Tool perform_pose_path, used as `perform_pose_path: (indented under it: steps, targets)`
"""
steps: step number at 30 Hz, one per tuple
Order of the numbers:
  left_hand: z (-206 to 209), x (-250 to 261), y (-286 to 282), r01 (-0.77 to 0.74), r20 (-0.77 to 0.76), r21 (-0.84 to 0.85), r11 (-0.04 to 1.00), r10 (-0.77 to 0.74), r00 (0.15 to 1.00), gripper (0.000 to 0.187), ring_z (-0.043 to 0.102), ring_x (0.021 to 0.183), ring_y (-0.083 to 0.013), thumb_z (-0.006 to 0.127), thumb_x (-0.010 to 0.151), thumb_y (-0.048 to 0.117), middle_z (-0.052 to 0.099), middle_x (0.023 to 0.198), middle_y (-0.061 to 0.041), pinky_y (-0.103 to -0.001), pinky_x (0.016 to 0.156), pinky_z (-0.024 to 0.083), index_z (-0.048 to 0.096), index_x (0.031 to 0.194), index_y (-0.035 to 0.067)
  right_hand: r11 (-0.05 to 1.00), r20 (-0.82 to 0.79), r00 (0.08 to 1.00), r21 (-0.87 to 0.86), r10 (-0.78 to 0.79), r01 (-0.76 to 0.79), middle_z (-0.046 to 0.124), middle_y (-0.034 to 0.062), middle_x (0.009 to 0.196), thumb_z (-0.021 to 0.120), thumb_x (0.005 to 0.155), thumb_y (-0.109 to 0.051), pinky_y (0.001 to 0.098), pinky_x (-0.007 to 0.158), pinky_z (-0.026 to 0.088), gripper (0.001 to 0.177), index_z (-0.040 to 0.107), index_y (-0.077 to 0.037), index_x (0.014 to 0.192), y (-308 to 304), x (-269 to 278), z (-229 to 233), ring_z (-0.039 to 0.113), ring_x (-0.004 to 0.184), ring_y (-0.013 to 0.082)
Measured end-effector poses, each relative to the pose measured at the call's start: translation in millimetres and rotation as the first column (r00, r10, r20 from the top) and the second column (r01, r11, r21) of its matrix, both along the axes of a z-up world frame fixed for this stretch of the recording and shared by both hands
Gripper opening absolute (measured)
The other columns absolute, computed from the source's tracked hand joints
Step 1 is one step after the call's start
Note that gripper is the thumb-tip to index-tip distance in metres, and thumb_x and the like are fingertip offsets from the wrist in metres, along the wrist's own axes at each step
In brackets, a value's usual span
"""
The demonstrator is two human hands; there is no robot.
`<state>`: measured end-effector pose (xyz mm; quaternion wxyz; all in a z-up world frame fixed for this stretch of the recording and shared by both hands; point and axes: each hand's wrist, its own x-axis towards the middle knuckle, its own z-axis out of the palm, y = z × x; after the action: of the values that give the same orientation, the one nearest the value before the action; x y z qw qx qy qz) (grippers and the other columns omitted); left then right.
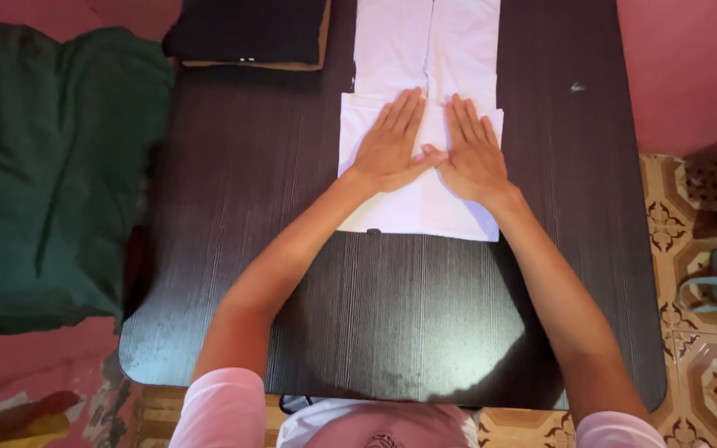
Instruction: Folding t-shirts on a table.
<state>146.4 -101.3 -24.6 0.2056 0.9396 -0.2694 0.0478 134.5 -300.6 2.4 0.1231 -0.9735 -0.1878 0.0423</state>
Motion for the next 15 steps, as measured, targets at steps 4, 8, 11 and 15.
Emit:
perform_pose_path:
  steps: [4,8,11,15]
  targets:
    - [-6.8,9.5,18.1,-0.035,-0.001,0.001,0.999,0.035,0.999,0.097,0.013,0.159,-0.0352,0.04,0.103,0.071,0.019,0.17,-0.022,-0.049,0.13,0.011,0.024,0.161,-0.005,0.998,-0.014,0.998,-0.008,-0.062,0.061,0.013,0.0212,0.171,0.035,0.11,-0.044,0.0527,0.127,0.007,0.073,0.018,0.002,0.164,-11.6,3.8,-1.6,0.007,0.159,0.0335]
    - [-12.5,17.5,43.4,-0.104,0.011,0.01,0.995,0.103,0.995,0.092,0.01,0.159,-0.0331,0.039,0.105,0.067,0.017,0.171,-0.019,-0.05,0.13,0.009,0.023,0.162,-0.004,0.99,-0.022,0.99,-0.014,-0.138,0.138,0.011,0.0218,0.171,0.032,0.109,-0.044,0.0513,0.127,0.005,0.074,0.016,0.004,0.162,-27.8,9.3,-2.7,0.004,0.158,0.0325]
    - [-15.3,20.1,57.2,-0.148,0.023,0.014,0.989,0.148,0.989,0.09,0.008,0.158,-0.0318,0.039,0.106,0.064,0.015,0.171,-0.018,-0.051,0.129,0.008,0.022,0.162,-0.004,0.982,-0.024,0.982,-0.018,-0.19,0.189,0.01,0.0222,0.171,0.03,0.108,-0.044,0.0505,0.126,0.003,0.075,0.015,0.006,0.162,-42.0,11.7,-1.9,0.002,0.158,0.0319]
    - [-18.8,21.1,64.0,-0.212,0.043,0.015,0.977,0.211,0.976,0.085,0.004,0.158,-0.0298,0.038,0.108,0.06,0.013,0.172,-0.015,-0.051,0.128,0.006,0.021,0.162,-0.003,0.963,-0.021,0.963,-0.03,-0.268,0.268,0.008,0.0229,0.171,0.027,0.107,-0.044,0.0491,0.126,0.001,0.076,0.014,0.009,0.161,-49.9,11.2,-0.1,-0.001,0.157,0.031]
